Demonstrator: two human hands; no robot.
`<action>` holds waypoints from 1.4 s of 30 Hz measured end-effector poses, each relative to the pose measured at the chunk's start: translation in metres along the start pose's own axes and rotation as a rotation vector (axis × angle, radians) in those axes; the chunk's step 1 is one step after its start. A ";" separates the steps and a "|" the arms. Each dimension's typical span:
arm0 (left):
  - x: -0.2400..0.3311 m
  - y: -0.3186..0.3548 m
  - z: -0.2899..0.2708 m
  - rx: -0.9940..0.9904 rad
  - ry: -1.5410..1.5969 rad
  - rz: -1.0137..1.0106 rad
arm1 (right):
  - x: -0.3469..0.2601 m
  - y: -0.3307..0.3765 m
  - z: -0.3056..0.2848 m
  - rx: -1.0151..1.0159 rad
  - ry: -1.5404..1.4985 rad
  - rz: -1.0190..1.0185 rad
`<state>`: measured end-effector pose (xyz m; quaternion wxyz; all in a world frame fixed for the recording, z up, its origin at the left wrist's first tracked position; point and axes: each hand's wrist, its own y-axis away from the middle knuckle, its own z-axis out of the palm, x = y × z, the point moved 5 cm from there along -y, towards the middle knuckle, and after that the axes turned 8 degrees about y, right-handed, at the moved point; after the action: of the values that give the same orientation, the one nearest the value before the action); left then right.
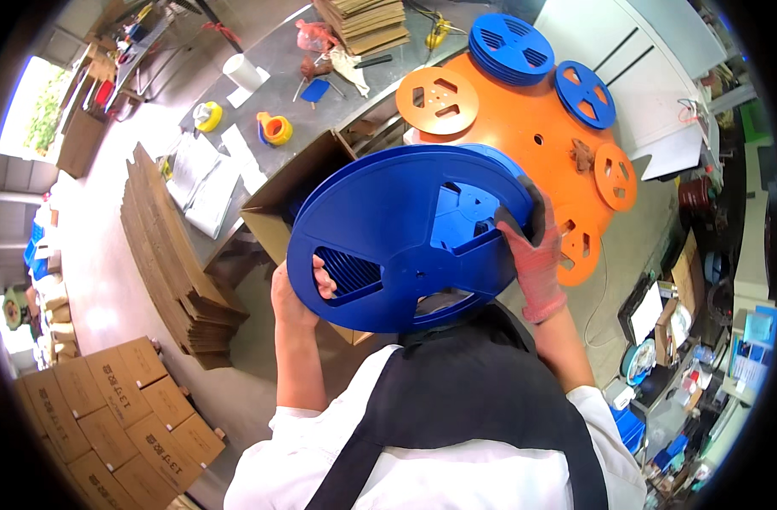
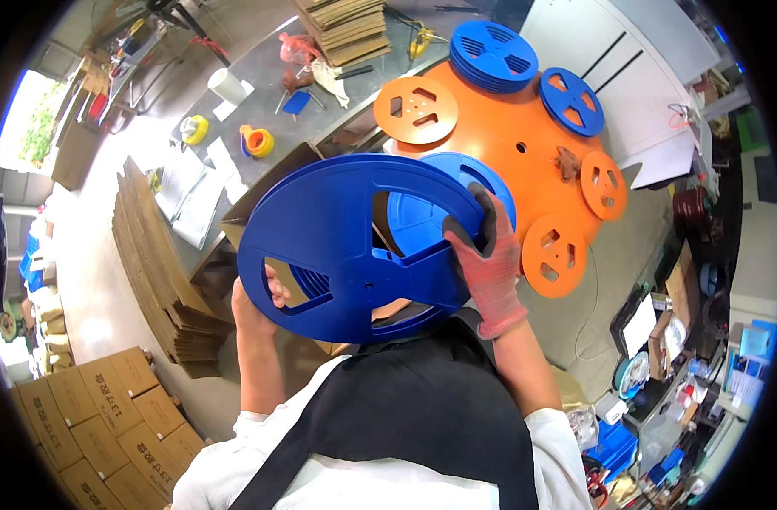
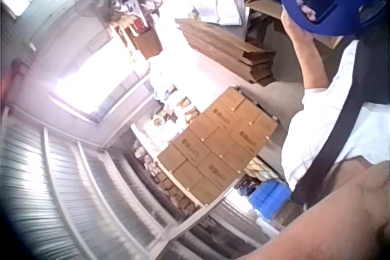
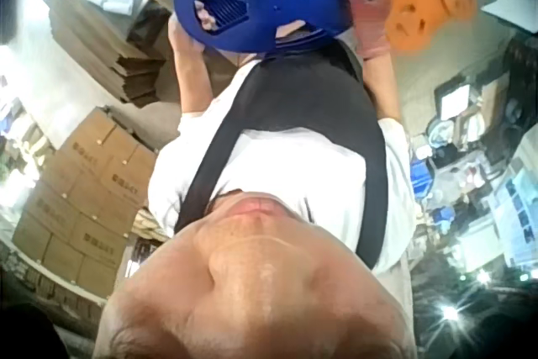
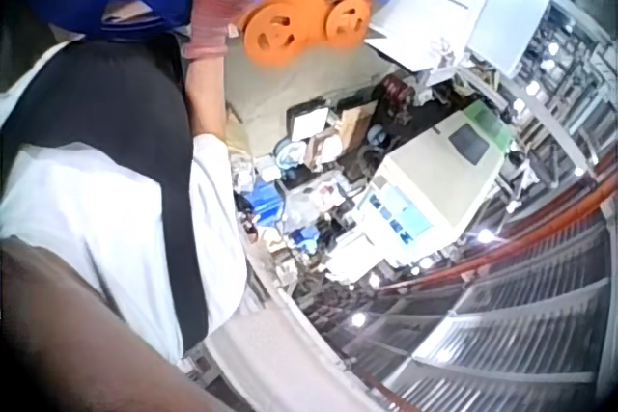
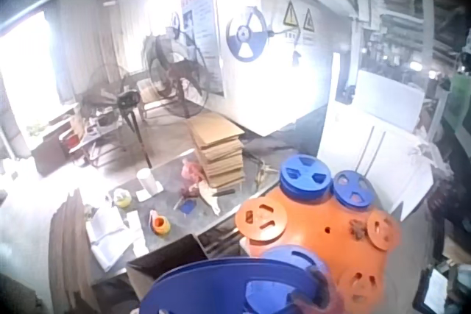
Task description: The person takes blue plastic reels from a box and a turntable, groups them by hand, and places them into yellow bags.
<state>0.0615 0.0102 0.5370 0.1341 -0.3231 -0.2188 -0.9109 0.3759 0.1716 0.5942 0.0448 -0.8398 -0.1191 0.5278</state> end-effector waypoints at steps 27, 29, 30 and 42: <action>-0.026 -0.004 -0.091 0.227 0.265 -0.149 | 0.060 0.026 0.050 -0.405 -0.782 0.573; -0.029 -0.006 -0.093 0.214 0.317 -0.185 | 0.060 0.036 0.056 -0.378 -0.819 0.606; -0.030 -0.007 -0.095 0.215 0.320 -0.187 | 0.060 0.040 0.057 -0.378 -0.877 0.633; -0.047 -0.030 -0.095 0.382 0.356 -0.110 | 0.047 0.064 0.058 -0.411 -1.220 0.779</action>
<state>0.0354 -0.0050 0.4308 0.1793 -0.1142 -0.3769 -0.9015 0.3528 0.1185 0.5149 -0.3767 -0.3713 0.0870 0.8442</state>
